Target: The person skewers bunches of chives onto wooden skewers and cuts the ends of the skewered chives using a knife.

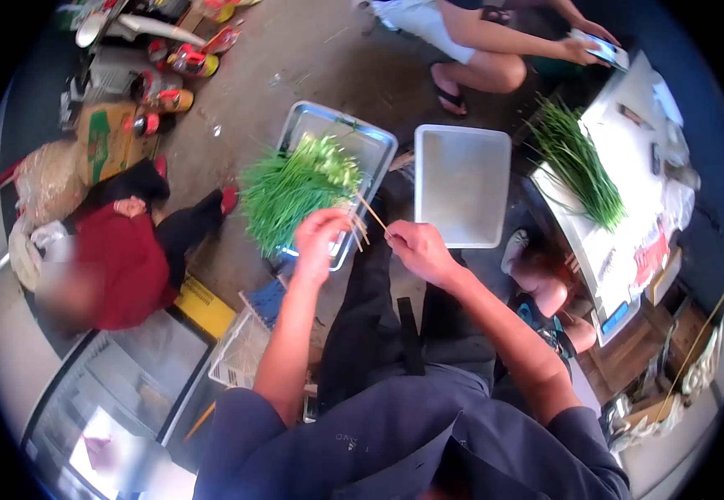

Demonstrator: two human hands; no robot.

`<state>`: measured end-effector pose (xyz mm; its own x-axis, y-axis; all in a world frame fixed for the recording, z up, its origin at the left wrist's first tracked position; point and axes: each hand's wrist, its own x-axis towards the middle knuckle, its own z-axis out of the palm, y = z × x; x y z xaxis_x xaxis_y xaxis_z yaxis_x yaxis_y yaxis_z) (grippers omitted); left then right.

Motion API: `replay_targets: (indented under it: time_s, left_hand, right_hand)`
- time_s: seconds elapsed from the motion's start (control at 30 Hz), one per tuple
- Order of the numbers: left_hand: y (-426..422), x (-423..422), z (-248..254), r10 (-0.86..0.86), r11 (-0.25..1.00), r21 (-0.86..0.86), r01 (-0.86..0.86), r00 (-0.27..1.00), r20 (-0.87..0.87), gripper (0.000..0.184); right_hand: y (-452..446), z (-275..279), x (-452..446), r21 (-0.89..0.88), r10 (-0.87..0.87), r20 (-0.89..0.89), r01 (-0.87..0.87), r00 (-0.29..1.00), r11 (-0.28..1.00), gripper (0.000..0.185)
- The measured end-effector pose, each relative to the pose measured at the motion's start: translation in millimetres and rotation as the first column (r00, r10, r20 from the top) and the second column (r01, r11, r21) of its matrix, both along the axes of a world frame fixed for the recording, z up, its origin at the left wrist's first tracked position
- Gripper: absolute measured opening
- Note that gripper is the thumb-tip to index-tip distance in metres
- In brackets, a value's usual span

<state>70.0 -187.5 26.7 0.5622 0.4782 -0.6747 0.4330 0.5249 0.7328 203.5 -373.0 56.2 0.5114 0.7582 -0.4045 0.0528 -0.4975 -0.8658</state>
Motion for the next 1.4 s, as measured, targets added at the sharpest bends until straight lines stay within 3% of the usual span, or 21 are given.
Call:
replay_targets:
  time_s: [0.07, 0.13, 0.2, 0.27, 0.37, 0.4, 0.43, 0.47, 0.53, 0.57, 0.67, 0.73, 0.77, 0.83, 0.93, 1.0, 1.07, 1.13, 1.23, 1.33, 1.4]
  left_hand:
    - [26.3, -1.7, -15.0, 0.164, 0.983, 0.08, -0.166, 0.986, 0.04, 0.027]
    - [48.7, 18.0, -15.8, 0.356, 0.933, -0.12, -0.339, 0.918, 0.175, 0.031]
    - [54.6, 60.1, -6.2, 0.148, 0.978, -0.182, -0.1, 0.949, 0.279, 0.037]
    - [45.7, 100.6, 7.2, -0.048, 0.892, -0.366, 0.264, 0.862, 0.505, 0.047]
    - [-0.3, 152.3, 58.9, -0.524, 0.806, -0.104, 0.582, 0.785, 0.33, 0.056]
    - [-13.3, 168.5, 84.9, -0.677, 0.721, 0.006, 0.693, 0.703, 0.219, 0.058]
    - [-15.0, 184.8, 98.2, -0.87, 0.476, 0.276, 0.835, 0.493, 0.009, 0.056]
    - [-15.8, 196.3, 106.7, -0.859, 0.207, 0.414, 0.887, 0.367, -0.358, 0.052]
    - [-37.1, 215.6, 140.8, -0.643, 0.041, 0.627, 0.778, 0.501, -0.579, 0.051]
    - [-49.7, 226.7, 143.0, -0.654, 0.021, 0.631, 0.775, 0.488, -0.578, 0.051]
    - [-88.2, 259.1, 147.7, -0.934, 0.215, 0.626, 0.749, 0.345, -0.092, 0.058]
    - [-111.8, 273.5, 152.2, -0.941, 0.329, 0.549, 0.769, 0.217, 0.26, 0.063]
    - [-130.8, 274.8, 138.5, -0.905, 0.267, 0.307, 0.914, 0.129, 0.404, 0.073]
    - [-177.0, 268.1, 118.9, -0.806, 0.036, -0.122, 0.992, 0.101, 0.583, 0.092]
    - [-216.4, 246.5, 96.8, -0.573, -0.322, -0.514, 0.795, 0.268, 0.775, 0.107]
    - [-227.4, 235.3, 88.9, -0.53, -0.265, -0.593, 0.76, 0.4, 0.748, 0.121]
    - [-237.4, 223.8, 110.1, -0.599, -0.075, -0.691, 0.719, 0.522, 0.607, 0.123]
    - [-248.2, 228.1, 119.6, -0.601, -0.071, -0.67, 0.739, 0.505, 0.62, 0.108]
    - [-242.3, 243.7, 101.8, -0.786, -0.157, -0.657, 0.737, 0.309, 0.535, 0.072]
    - [-249.2, 287.5, 83.1, -0.988, -0.134, -0.266, 0.955, -0.107, 0.112, 0.048]
    - [-267.2, 330.1, 83.5, -0.986, -0.149, -0.078, 0.986, -0.155, -0.067, 0.035]
  right_hand:
    - [-31.5, 23.0, 10.1, 0.043, 0.072, 0.078, -0.076, 0.994, 0.996, 0.007]
    - [-63.4, 41.8, 12.6, 0.159, 0.17, 0.136, -0.191, 0.976, 0.969, 0.01]
    - [-90.0, 68.0, 13.7, 0.186, 0.227, 0.099, -0.242, 0.969, 0.952, 0.013]
    - [-113.9, 96.4, 15.0, 0.119, 0.298, 0.121, -0.311, 0.947, 0.943, 0.017]
    - [-149.3, 130.9, 16.0, 0.179, 0.193, 0.042, -0.198, 0.98, 0.964, 0.016]
    - [-162.7, 137.0, 16.6, 0.174, 0.166, 0.055, -0.173, 0.985, 0.969, 0.016]
    - [-176.8, 142.1, 16.4, 0.155, 0.135, 0.053, -0.142, 0.989, 0.978, 0.016]
    - [-190.8, 146.4, 16.9, 0.138, 0.104, 0.049, -0.11, 0.993, 0.984, 0.017]
    - [-219.1, 154.7, 18.7, 0.106, 0.048, 0.031, -0.051, 0.998, 0.993, 0.016]
    - [-231.9, 157.9, 21.2, 0.102, 0.031, 0.05, -0.036, 0.998, 0.994, 0.016]
    - [-263.4, 166.3, 26.5, 0.103, -0.014, 0.075, 0.007, 0.997, 0.995, 0.016]
    - [-278.1, 169.8, 25.5, 0.114, -0.036, 0.078, 0.027, 0.996, 0.993, 0.016]
    - [-284.5, 170.8, 25.3, 0.181, -0.075, 0.069, 0.062, 0.995, 0.982, 0.014]
    - [-298.2, 173.9, 27.9, 0.253, -0.135, 0.067, 0.115, 0.989, 0.961, 0.014]
    - [-327.8, 178.2, 29.9, 0.284, -0.222, -0.101, 0.241, 0.97, 0.928, 0.016]
    - [-351.3, 177.3, 28.2, 0.116, -0.35, -0.339, 0.408, 0.873, 0.906, 0.021]
    - [-369.8, 168.7, 21.4, 0.086, -0.417, -0.456, 0.505, 0.786, 0.859, 0.022]
    - [-381.7, 162.1, 16.5, -0.114, -0.558, -0.646, 0.657, 0.521, 0.746, 0.016]
    - [-395.4, 117.8, -0.2, -0.078, -0.596, -0.7, 0.787, 0.394, 0.612, 0.016]
    - [-396.3, 83.4, -0.2, -0.08, -0.65, -0.692, 0.862, 0.314, 0.501, 0.017]
    - [-390.8, 66.8, 7.6, -0.029, -0.725, -0.628, 0.924, 0.281, 0.382, 0.018]
